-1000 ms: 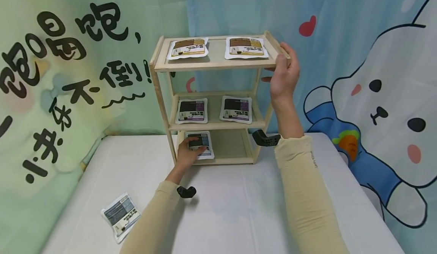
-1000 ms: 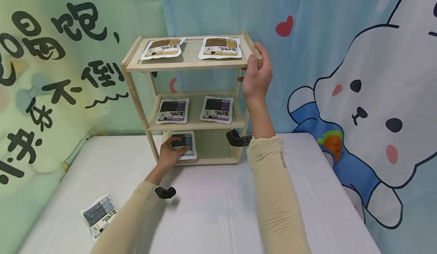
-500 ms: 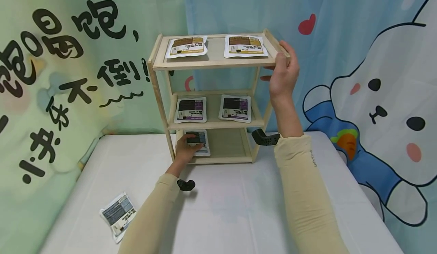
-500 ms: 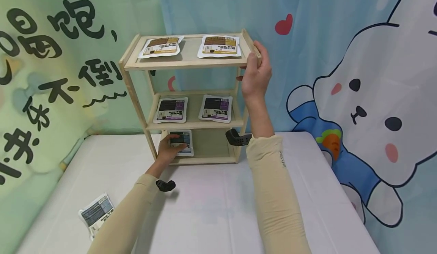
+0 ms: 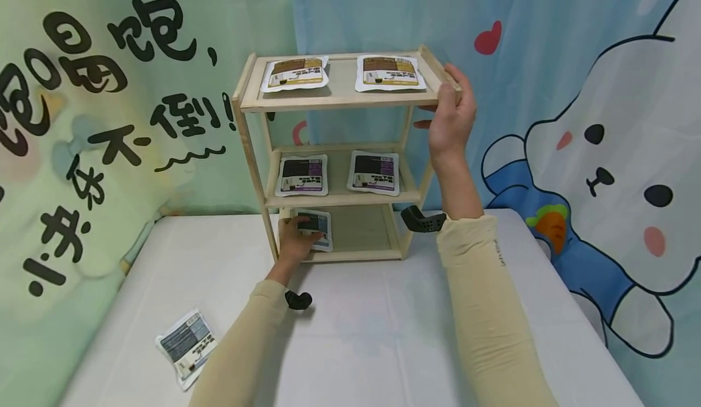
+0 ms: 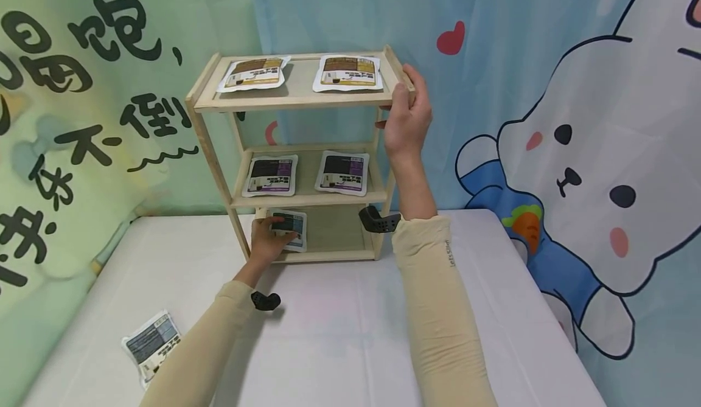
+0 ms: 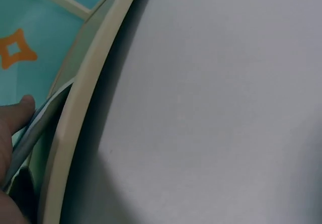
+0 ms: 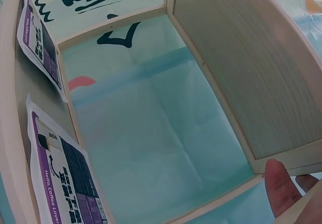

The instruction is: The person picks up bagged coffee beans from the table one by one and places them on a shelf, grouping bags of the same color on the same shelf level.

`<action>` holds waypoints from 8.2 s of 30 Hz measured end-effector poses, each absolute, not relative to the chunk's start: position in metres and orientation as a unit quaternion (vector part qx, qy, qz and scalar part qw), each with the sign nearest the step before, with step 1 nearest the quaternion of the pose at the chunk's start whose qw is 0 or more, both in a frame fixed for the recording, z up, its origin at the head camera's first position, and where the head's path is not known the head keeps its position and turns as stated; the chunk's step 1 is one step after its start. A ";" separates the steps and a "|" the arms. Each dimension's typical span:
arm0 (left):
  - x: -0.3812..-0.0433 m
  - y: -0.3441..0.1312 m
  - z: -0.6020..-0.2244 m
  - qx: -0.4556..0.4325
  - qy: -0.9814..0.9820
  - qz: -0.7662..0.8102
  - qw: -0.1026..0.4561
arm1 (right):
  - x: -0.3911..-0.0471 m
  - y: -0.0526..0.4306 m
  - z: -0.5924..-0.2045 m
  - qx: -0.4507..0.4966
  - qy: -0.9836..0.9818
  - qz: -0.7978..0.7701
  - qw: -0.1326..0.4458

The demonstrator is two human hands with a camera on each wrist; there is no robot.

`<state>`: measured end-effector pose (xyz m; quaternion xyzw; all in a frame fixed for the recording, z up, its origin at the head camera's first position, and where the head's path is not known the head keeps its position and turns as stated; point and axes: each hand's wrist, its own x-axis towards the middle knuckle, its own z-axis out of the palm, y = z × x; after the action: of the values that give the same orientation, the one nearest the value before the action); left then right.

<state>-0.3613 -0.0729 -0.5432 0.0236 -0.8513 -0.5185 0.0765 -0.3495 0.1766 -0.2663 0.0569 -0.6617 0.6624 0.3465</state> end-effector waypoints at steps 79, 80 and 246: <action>-0.113 -0.253 -0.524 0.314 -0.899 -0.304 0.006 | -0.350 0.177 -0.269 0.065 -0.666 0.653 0.356; -0.116 -0.251 -0.524 0.310 -0.900 -0.306 0.002 | -0.350 0.177 -0.268 0.065 -0.666 0.653 0.356; -0.273 -0.095 -0.474 -0.335 -0.833 -0.419 -0.136 | -0.345 0.185 -0.262 0.032 -0.676 0.638 0.367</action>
<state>-0.2733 -0.0948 -0.4741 -0.3354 -0.8327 -0.4189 -0.1364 -0.3446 0.1847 -0.2618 0.0316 -0.6763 0.6380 0.3669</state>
